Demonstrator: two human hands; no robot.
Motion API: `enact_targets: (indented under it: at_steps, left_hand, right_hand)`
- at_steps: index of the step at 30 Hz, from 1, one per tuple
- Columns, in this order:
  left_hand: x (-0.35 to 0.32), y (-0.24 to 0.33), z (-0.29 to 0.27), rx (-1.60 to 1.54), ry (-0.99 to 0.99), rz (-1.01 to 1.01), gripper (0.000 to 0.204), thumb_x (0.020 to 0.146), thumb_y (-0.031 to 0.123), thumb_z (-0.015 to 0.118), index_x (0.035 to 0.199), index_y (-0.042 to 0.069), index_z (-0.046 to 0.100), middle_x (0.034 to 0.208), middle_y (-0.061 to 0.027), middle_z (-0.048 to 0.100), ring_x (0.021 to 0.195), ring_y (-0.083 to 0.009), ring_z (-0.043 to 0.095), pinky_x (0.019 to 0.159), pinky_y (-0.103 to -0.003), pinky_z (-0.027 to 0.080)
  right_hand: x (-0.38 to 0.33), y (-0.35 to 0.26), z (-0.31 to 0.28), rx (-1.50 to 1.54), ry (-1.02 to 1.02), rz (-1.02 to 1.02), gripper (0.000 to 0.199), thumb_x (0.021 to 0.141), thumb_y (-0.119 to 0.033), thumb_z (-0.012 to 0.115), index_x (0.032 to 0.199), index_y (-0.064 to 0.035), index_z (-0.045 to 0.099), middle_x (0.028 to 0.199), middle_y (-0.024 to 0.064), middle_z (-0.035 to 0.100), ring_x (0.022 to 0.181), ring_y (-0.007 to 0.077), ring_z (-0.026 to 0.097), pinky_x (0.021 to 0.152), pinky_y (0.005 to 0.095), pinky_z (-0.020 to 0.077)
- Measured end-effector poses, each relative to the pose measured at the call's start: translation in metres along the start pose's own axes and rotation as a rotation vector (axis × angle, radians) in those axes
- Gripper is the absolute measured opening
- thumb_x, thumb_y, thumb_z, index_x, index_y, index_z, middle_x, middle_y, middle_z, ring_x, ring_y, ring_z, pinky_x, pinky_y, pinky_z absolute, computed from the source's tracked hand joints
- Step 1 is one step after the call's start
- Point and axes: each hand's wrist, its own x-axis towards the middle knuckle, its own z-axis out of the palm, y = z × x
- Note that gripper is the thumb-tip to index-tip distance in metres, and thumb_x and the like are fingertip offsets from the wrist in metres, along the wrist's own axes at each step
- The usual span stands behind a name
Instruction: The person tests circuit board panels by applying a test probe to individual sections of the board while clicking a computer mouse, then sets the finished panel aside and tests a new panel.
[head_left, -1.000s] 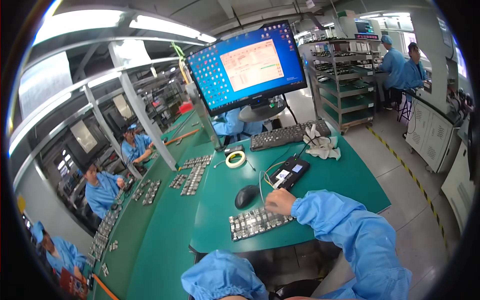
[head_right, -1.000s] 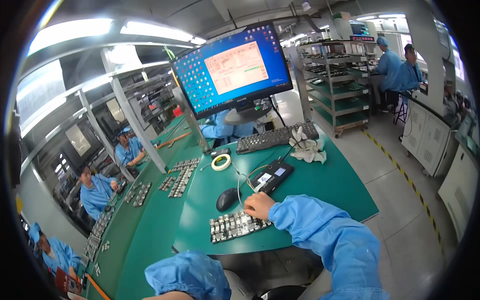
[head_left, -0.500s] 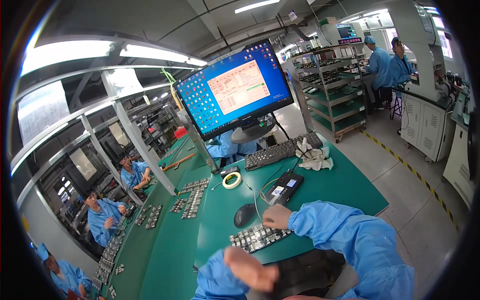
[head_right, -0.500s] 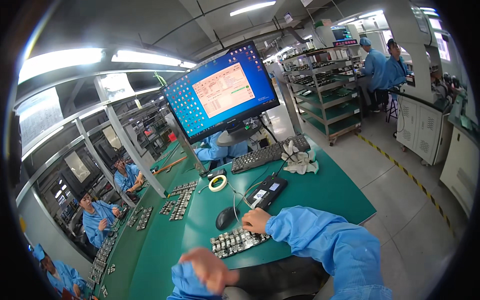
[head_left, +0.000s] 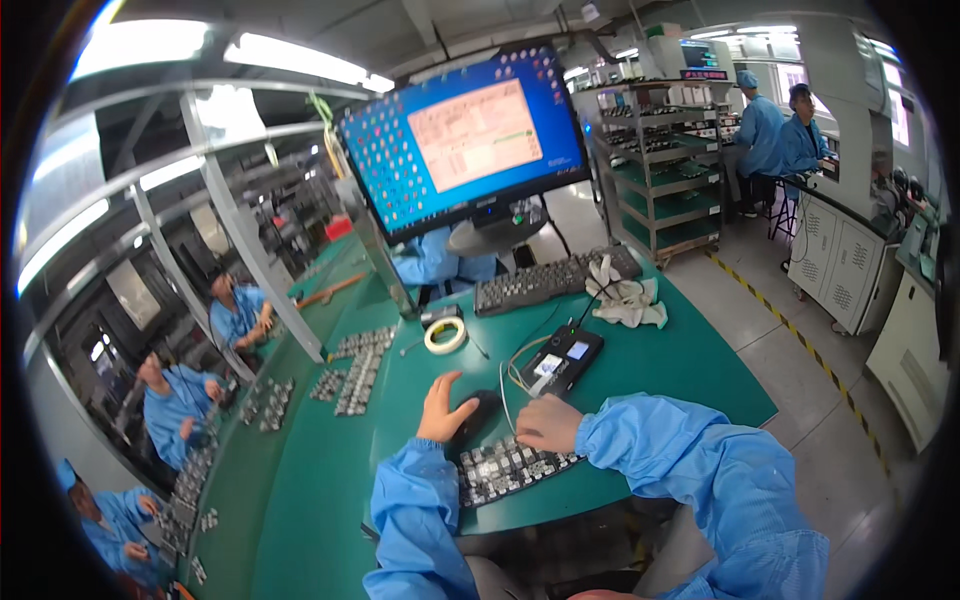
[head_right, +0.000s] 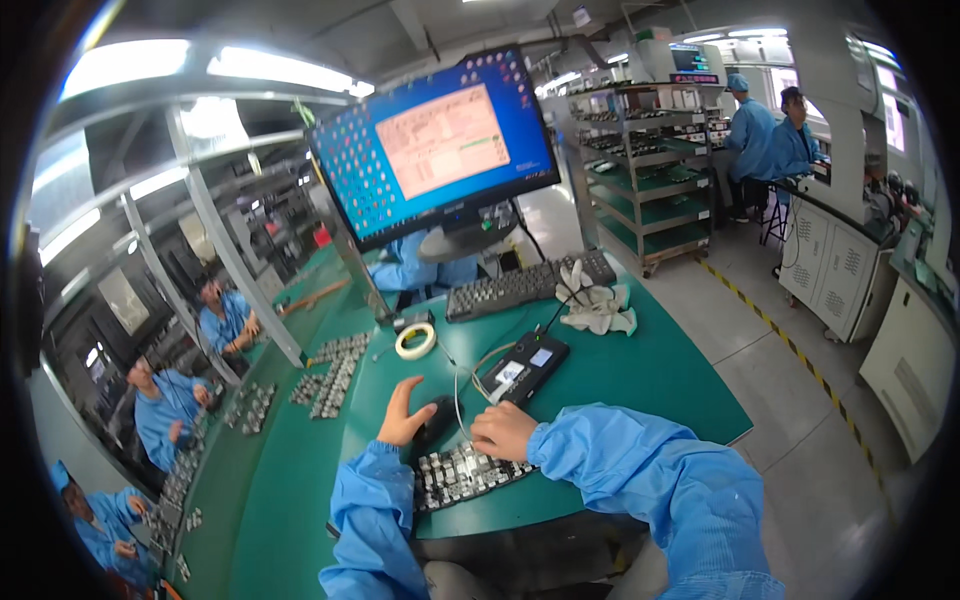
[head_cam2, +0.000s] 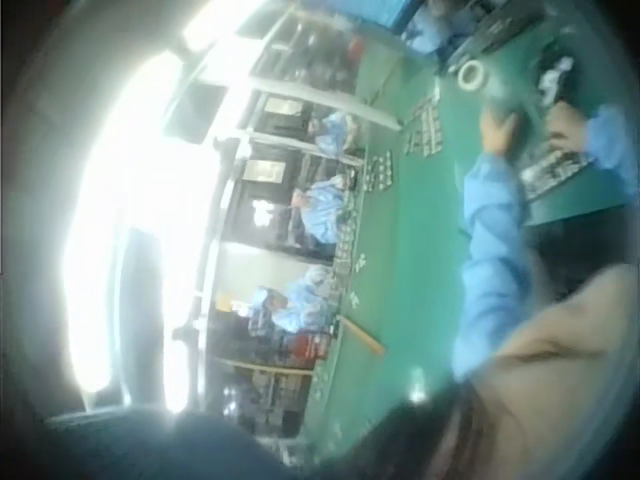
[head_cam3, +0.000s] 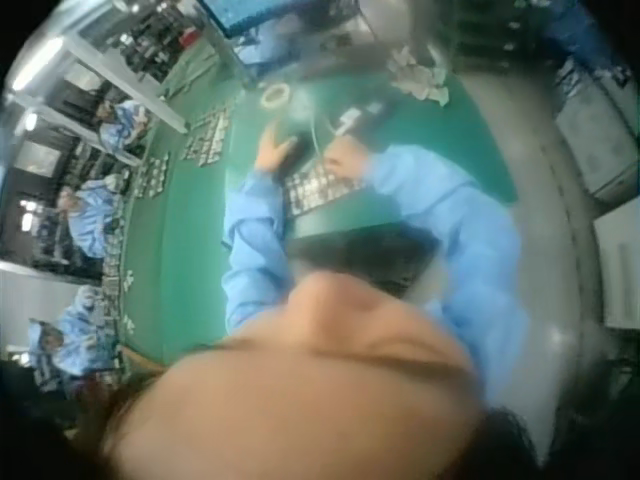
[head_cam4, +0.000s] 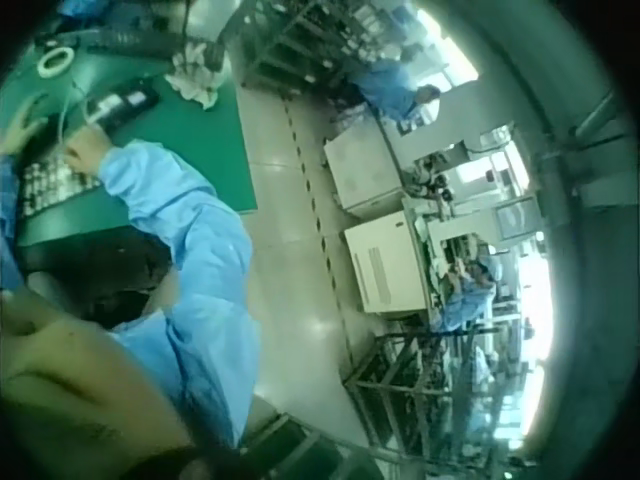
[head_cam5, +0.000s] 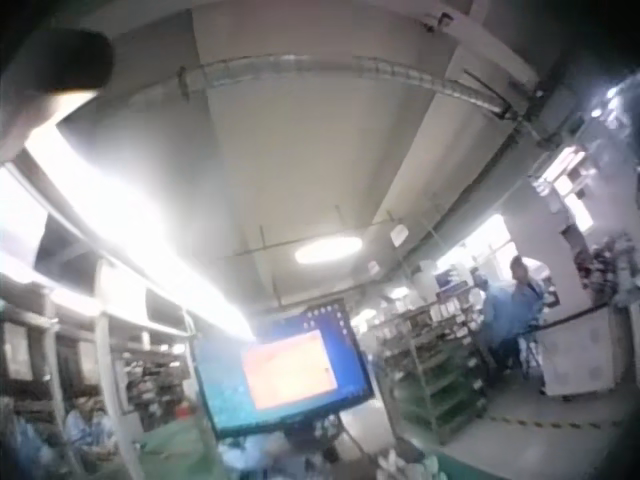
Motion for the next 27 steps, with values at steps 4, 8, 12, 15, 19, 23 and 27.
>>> enact_targets:
  at_steps: [4,8,12,15,19,23,27]
  left_hand:
    - [0.01,0.018,0.0,0.426,-0.083,0.235,0.069,0.075,0.036,0.071,0.131,0.005,0.045,0.132,-0.0185,0.046,0.124,-0.0367,0.041,0.105,-0.044,0.031]
    - [0.009,0.001,-0.006,0.371,-0.153,0.217,0.072,0.075,0.039,0.071,0.132,0.006,0.044,0.135,-0.019,0.043,0.126,-0.0371,0.04,0.105,-0.045,0.031]
    - [0.004,-0.001,-0.002,0.324,-0.183,0.225,0.074,0.075,0.04,0.071,0.134,0.006,0.042,0.138,-0.0194,0.038,0.127,-0.0373,0.038,0.106,-0.046,0.03]
    - [0.004,0.003,0.002,0.31,-0.209,0.216,0.072,0.074,0.036,0.071,0.133,0.007,0.042,0.137,-0.0197,0.038,0.126,-0.0385,0.04,0.104,-0.046,0.033]
    - [0.004,0.005,0.003,0.25,-0.247,0.21,0.067,0.073,0.029,0.07,0.13,0.007,0.044,0.132,-0.0197,0.042,0.117,-0.0395,0.048,0.098,-0.045,0.04]
    - [0.004,0.007,0.002,0.233,-0.24,0.226,0.063,0.072,0.026,0.07,0.127,0.007,0.047,0.126,-0.0184,0.047,0.112,-0.0385,0.052,0.094,-0.043,0.043]
    - [0.005,0.006,0.003,0.232,-0.243,0.235,0.058,0.071,0.023,0.07,0.123,0.006,0.051,0.119,-0.0165,0.052,0.109,-0.0366,0.053,0.093,-0.043,0.043]
  right_hand:
    - [0.003,0.001,-0.017,-0.07,0.046,-0.034,0.013,0.078,-0.021,0.065,0.076,-0.0102,0.058,0.078,0.003,0.057,0.082,0.0228,0.055,0.074,0.0376,0.0401]
    - [0.016,-0.004,-0.019,-0.012,0.034,-0.052,0.011,0.078,-0.018,0.066,0.077,-0.01,0.058,0.081,0.0023,0.057,0.082,0.0222,0.055,0.075,0.0367,0.039]
    - [0.019,-0.006,-0.022,0.008,-0.076,0.026,0.012,0.077,-0.016,0.067,0.075,-0.009,0.057,0.083,0.0014,0.06,0.083,0.0212,0.057,0.075,0.0353,0.0391]
    - [0.013,0.0,-0.033,0.029,-0.077,0.103,0.012,0.076,-0.013,0.066,0.073,-0.0066,0.057,0.083,0.0033,0.061,0.084,0.0229,0.058,0.074,0.037,0.0423]
    - [0.028,-0.013,-0.041,0.245,0.018,0.19,0.013,0.08,-0.01,0.066,0.074,-0.0026,0.058,0.08,0.0076,0.061,0.078,0.0241,0.061,0.073,0.0362,0.0473]
    - [0.048,-0.029,-0.011,0.333,0.03,0.253,0.014,0.08,-0.016,0.069,0.08,-0.0049,0.061,0.084,0.0076,0.059,0.08,0.0263,0.058,0.073,0.0365,0.0465]
    - [0.045,-0.022,0.003,0.238,0.074,0.232,0.016,0.078,-0.013,0.071,0.077,-0.0019,0.059,0.084,0.0071,0.06,0.084,0.0234,0.059,0.076,0.0349,0.0464]
